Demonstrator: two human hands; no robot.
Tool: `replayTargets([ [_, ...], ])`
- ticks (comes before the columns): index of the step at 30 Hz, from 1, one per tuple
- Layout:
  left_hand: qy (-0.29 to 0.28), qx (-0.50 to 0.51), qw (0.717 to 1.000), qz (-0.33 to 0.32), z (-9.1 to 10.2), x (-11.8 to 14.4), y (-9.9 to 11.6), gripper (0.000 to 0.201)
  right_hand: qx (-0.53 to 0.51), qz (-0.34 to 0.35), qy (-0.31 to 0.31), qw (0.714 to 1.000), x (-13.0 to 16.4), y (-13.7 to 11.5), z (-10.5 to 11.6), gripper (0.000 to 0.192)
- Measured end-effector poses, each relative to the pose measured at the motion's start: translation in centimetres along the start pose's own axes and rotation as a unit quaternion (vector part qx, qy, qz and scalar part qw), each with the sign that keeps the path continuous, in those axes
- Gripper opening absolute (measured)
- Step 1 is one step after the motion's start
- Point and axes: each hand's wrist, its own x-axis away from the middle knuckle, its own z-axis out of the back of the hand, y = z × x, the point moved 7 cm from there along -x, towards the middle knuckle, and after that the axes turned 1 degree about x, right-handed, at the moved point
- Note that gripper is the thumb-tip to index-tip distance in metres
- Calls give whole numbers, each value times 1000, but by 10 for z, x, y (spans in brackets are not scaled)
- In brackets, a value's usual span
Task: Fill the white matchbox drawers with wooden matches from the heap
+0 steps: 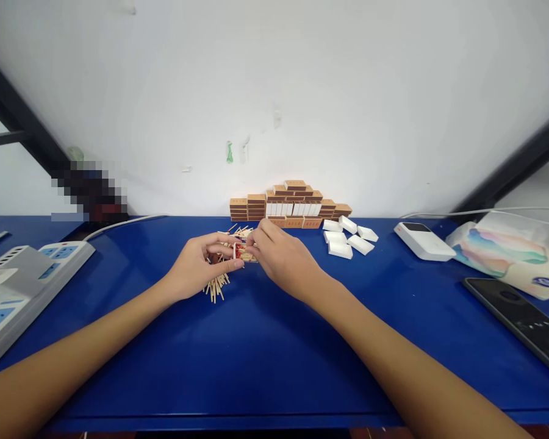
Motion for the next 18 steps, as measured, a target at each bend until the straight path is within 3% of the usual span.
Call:
replayTargets([
  [4, 12, -10, 1000, 2, 2, 0, -1, 44, -70, -25, 37, 997, -1, 1, 8, 10],
  [11, -7, 31, 999, -9, -3, 0, -6, 45, -91, 3, 20, 996, 1, -8, 7, 12],
  [18, 22, 114, 993, 33, 6, -4, -14, 48, -69, -20, 32, 997, 0, 15, 19, 8],
])
